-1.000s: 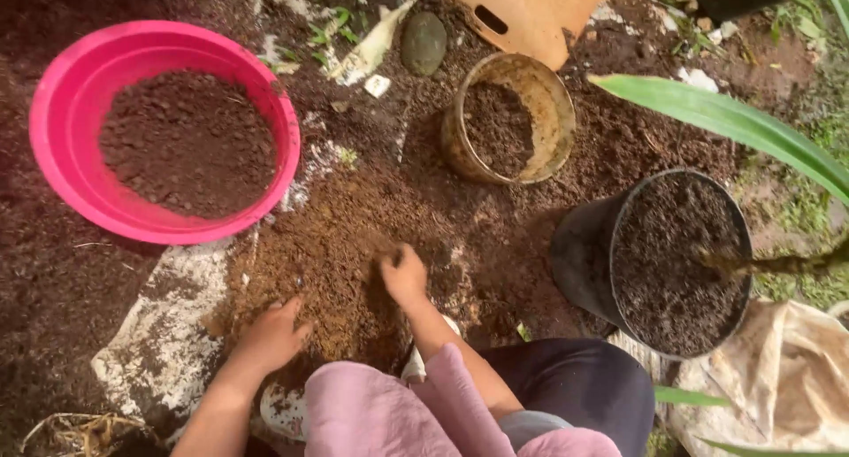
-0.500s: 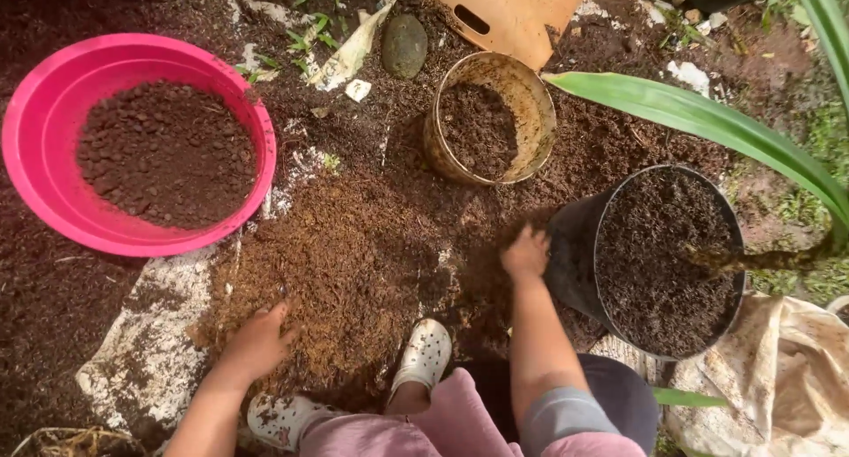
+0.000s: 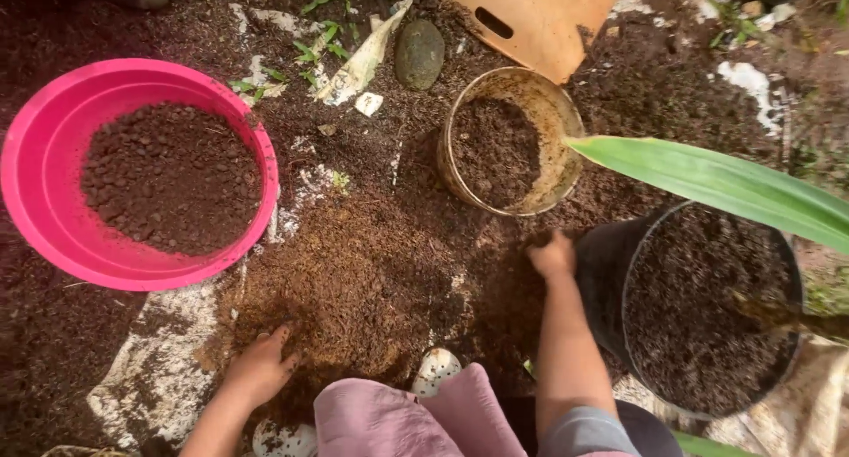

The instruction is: The person kneels on the ground and uses both hands to mix a pile of soil or compost. They repeatedly lift, crumble, and turn the material to blend it. A pink bucket filled with soil and other containers are nearby, but the person works directly on the ground pile.

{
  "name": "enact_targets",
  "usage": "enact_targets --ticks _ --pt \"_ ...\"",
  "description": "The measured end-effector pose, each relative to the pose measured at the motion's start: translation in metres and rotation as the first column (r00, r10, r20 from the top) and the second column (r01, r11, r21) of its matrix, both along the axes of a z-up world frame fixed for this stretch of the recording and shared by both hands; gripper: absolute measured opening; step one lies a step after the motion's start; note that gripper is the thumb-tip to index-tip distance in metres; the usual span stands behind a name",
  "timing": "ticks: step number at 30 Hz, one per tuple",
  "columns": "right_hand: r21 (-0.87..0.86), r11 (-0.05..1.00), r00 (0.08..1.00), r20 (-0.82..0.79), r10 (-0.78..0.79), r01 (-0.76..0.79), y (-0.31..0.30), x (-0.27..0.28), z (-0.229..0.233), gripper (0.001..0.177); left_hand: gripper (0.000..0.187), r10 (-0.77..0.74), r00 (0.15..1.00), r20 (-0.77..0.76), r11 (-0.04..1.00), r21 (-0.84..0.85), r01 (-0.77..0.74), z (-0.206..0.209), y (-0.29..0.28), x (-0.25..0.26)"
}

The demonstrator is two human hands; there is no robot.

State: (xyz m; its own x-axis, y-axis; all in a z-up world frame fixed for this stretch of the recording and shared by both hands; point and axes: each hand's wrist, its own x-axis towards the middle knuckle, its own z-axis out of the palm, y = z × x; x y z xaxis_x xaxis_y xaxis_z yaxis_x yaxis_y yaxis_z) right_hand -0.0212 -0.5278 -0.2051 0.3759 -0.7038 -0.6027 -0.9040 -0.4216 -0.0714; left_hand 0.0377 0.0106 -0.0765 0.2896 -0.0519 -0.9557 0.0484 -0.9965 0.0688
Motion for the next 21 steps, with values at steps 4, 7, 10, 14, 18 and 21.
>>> enact_targets --ticks 4,7,10,14,18,21 --pt "0.030 0.999 0.992 0.116 -0.045 0.042 0.000 0.043 0.033 0.073 0.069 -0.030 0.999 0.027 0.999 -0.023 0.031 -0.002 0.001 0.000" --pt "0.104 0.995 0.998 0.059 -0.003 -0.003 0.012 0.069 0.054 0.083 0.070 0.023 1.000 0.004 1.000 -0.014 -0.023 0.001 0.000 0.000" --pt "0.063 0.997 0.999 -0.032 0.043 -0.041 0.024 0.074 0.049 0.086 0.068 0.063 0.998 -0.013 0.998 -0.001 -0.063 0.002 0.003 0.001" --pt "0.023 0.989 0.982 -0.116 0.146 -0.145 0.036 0.054 0.040 0.093 0.069 0.133 0.990 -0.043 0.991 0.034 -0.132 0.024 -0.014 0.009" --pt "0.067 0.990 0.976 -0.172 0.133 -0.123 0.065 0.051 0.070 0.095 0.071 0.093 0.995 -0.031 0.995 -0.037 -0.094 0.017 -0.012 0.009" --pt "0.045 0.978 0.960 -0.184 0.210 -0.205 0.084 0.030 0.064 0.099 0.068 0.079 0.997 -0.008 0.994 -0.079 -0.079 0.025 -0.012 0.007"
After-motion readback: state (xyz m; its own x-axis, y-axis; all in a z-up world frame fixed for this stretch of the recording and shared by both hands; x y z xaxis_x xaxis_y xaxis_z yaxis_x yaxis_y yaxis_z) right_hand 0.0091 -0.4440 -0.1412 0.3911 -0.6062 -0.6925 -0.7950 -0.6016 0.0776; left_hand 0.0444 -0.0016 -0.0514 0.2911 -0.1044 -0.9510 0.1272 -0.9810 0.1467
